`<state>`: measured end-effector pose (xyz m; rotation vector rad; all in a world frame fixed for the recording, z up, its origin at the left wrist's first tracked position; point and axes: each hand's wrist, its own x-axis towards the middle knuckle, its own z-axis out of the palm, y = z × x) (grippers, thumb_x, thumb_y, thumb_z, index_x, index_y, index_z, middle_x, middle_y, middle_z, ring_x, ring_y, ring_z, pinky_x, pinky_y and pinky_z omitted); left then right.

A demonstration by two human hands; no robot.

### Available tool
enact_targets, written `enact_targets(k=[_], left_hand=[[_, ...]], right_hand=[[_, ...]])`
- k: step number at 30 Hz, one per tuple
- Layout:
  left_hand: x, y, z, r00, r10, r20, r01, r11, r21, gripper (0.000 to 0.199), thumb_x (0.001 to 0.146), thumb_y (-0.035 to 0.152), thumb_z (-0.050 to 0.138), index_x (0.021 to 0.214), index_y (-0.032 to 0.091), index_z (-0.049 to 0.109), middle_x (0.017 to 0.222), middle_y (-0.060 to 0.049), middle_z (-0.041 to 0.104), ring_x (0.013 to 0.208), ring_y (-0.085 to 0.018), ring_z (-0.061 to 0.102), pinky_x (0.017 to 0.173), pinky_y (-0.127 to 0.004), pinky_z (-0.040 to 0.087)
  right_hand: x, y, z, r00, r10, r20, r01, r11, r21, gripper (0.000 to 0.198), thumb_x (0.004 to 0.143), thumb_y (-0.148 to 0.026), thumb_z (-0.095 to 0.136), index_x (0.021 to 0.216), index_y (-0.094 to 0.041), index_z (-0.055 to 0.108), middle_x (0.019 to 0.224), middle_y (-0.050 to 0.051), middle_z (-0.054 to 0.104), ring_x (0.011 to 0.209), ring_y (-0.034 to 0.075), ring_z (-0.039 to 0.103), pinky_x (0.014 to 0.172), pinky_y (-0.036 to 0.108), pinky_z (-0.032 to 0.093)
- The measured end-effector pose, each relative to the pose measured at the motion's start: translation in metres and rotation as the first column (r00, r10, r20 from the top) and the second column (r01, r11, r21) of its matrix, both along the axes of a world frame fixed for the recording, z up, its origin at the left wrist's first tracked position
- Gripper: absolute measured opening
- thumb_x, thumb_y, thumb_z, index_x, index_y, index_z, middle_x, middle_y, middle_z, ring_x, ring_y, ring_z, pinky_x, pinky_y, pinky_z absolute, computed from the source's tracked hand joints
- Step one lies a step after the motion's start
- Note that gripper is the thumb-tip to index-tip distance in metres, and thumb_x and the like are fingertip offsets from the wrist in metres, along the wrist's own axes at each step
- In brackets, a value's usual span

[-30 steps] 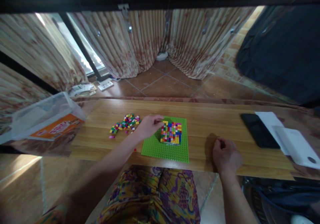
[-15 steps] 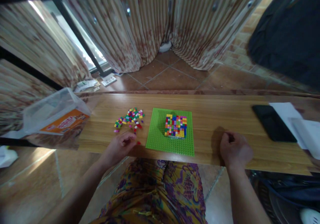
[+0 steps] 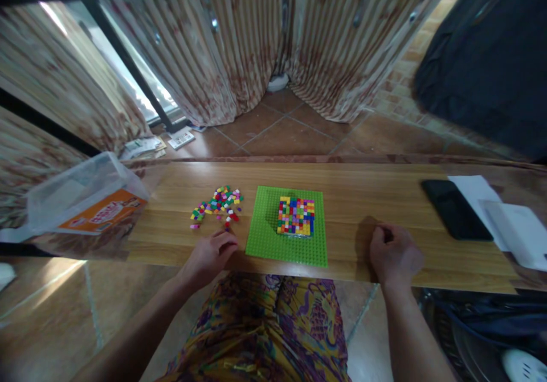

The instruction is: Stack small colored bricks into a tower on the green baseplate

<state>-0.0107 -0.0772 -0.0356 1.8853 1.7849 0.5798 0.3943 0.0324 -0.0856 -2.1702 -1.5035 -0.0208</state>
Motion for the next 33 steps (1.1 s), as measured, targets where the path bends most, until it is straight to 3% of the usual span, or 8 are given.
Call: enact_targets(k=[6, 13, 21, 33], left_hand=[[0.015, 0.020, 0.010, 0.980, 0.047, 0.191, -0.056, 0.998, 0.038, 0.015, 0.090, 0.013, 0.058, 0.087, 0.020, 0.071, 0.087, -0.003, 0.074, 0.081, -0.016, 0.068, 0.076, -0.027, 0.052], [0.048, 0.062, 0.015, 0.918, 0.035, 0.395, -0.083, 0.991, 0.104, 0.014, 0.089, 0.013, 0.062, 0.088, 0.019, 0.074, 0.084, -0.001, 0.075, 0.073, -0.013, 0.066, 0.071, -0.024, 0.052], [0.074, 0.100, 0.009, 0.902, 0.042, 0.430, -0.112, 0.984, 0.140, 0.013, 0.087, 0.011, 0.066, 0.088, 0.020, 0.076, 0.088, -0.001, 0.077, 0.077, -0.013, 0.068, 0.074, -0.024, 0.053], [0.085, 0.111, 0.005, 0.886, 0.012, 0.463, -0.106, 0.978, 0.178, 0.015, 0.086, 0.009, 0.067, 0.087, 0.019, 0.077, 0.086, -0.003, 0.075, 0.082, -0.015, 0.069, 0.081, -0.027, 0.055]], right_hand=[[-0.002, 0.000, 0.001, 1.000, -0.010, -0.009, 0.010, 1.000, 0.011, 0.036, 0.089, -0.037, 0.051, 0.101, -0.016, 0.077, 0.098, 0.013, 0.072, 0.081, 0.024, 0.059, 0.070, 0.035, 0.037], [0.001, 0.001, -0.006, 1.000, -0.025, 0.007, 0.024, 0.999, 0.036, 0.036, 0.088, -0.038, 0.053, 0.099, -0.016, 0.079, 0.093, 0.012, 0.073, 0.073, 0.021, 0.056, 0.066, 0.033, 0.034], [0.004, 0.001, -0.009, 1.000, -0.009, 0.006, 0.009, 0.998, 0.064, 0.034, 0.088, -0.038, 0.053, 0.096, -0.017, 0.078, 0.091, 0.011, 0.073, 0.073, 0.021, 0.056, 0.065, 0.032, 0.033], [0.004, 0.001, -0.007, 1.000, 0.002, 0.003, -0.002, 0.998, 0.063, 0.033, 0.086, -0.038, 0.054, 0.095, -0.017, 0.078, 0.091, 0.012, 0.073, 0.076, 0.022, 0.058, 0.067, 0.033, 0.037]])
